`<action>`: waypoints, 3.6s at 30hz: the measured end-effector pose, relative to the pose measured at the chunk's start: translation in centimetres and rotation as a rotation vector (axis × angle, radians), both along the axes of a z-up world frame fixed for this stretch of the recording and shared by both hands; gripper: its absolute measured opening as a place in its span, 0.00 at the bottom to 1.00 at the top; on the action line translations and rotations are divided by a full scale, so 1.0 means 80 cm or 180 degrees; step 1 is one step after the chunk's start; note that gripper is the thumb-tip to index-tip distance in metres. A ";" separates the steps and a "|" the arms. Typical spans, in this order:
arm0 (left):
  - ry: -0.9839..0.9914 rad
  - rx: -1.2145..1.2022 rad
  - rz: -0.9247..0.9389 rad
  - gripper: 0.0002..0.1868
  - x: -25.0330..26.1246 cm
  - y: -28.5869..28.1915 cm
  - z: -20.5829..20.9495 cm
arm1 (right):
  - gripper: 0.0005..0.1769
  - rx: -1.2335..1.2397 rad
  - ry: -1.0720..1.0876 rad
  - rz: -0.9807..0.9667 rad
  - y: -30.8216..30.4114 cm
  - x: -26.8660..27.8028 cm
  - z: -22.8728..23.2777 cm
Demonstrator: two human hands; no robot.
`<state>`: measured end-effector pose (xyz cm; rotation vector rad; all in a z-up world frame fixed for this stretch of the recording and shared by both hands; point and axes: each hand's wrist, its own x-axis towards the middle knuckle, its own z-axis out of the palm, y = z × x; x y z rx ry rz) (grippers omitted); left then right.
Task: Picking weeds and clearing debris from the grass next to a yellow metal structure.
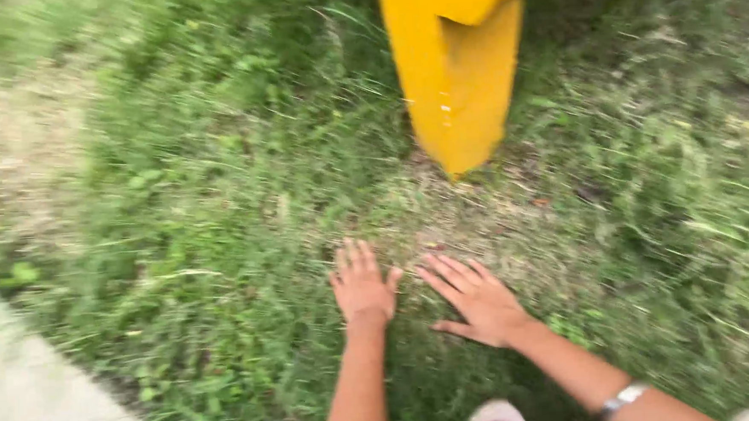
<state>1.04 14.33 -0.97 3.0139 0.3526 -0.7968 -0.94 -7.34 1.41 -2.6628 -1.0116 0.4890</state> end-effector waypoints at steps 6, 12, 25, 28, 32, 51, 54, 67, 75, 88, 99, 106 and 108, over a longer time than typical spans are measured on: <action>-0.0001 -0.0159 0.0049 0.51 0.001 0.005 -0.016 | 0.54 -0.0274 0.0167 0.0009 0.007 -0.002 0.007; -0.0216 -0.0330 0.0097 0.50 -0.007 0.008 -0.023 | 0.55 -0.0180 -0.0160 0.0054 0.011 -0.006 -0.002; -0.1748 0.0383 0.0081 0.40 -0.017 0.099 0.004 | 0.48 0.0623 -0.0667 -0.0097 0.164 0.049 0.013; -0.1983 0.0974 0.0044 0.42 -0.014 0.137 0.020 | 0.50 0.0563 -0.0773 0.0201 0.199 0.065 0.012; -0.1508 0.1079 0.0647 0.47 -0.016 0.171 0.066 | 0.56 0.0495 -0.0583 0.0410 0.247 0.074 0.020; -0.1864 -0.0792 0.1041 0.19 -0.039 0.182 0.028 | 0.36 0.1186 0.0298 0.0227 0.317 0.088 -0.058; -0.1956 -0.0771 0.1077 0.23 -0.044 0.175 0.025 | 0.24 0.1425 0.0295 0.0149 0.314 0.084 -0.066; -0.1516 -0.1088 0.1689 0.31 -0.046 0.174 0.033 | 0.13 0.0338 0.0651 -0.0007 0.327 0.073 -0.016; -0.1302 -0.1468 0.1898 0.32 -0.046 0.192 0.024 | 0.16 0.0812 0.0676 -0.0344 0.344 0.068 -0.058; -0.0572 -0.1469 0.1867 0.56 -0.014 0.193 -0.036 | 0.26 0.0784 0.1970 -0.1690 0.330 0.073 -0.183; -0.0028 -0.1769 0.1880 0.51 -0.008 0.203 -0.011 | 0.12 0.2292 0.5348 -0.4171 0.326 0.071 -0.184; -0.0317 -0.1868 0.1988 0.55 -0.005 0.211 -0.056 | 0.19 0.1944 0.2705 -0.2356 0.320 0.031 -0.151; -0.0434 -0.2019 0.2488 0.58 -0.006 0.205 -0.031 | 0.18 0.1491 0.1072 -0.1318 0.318 0.024 -0.177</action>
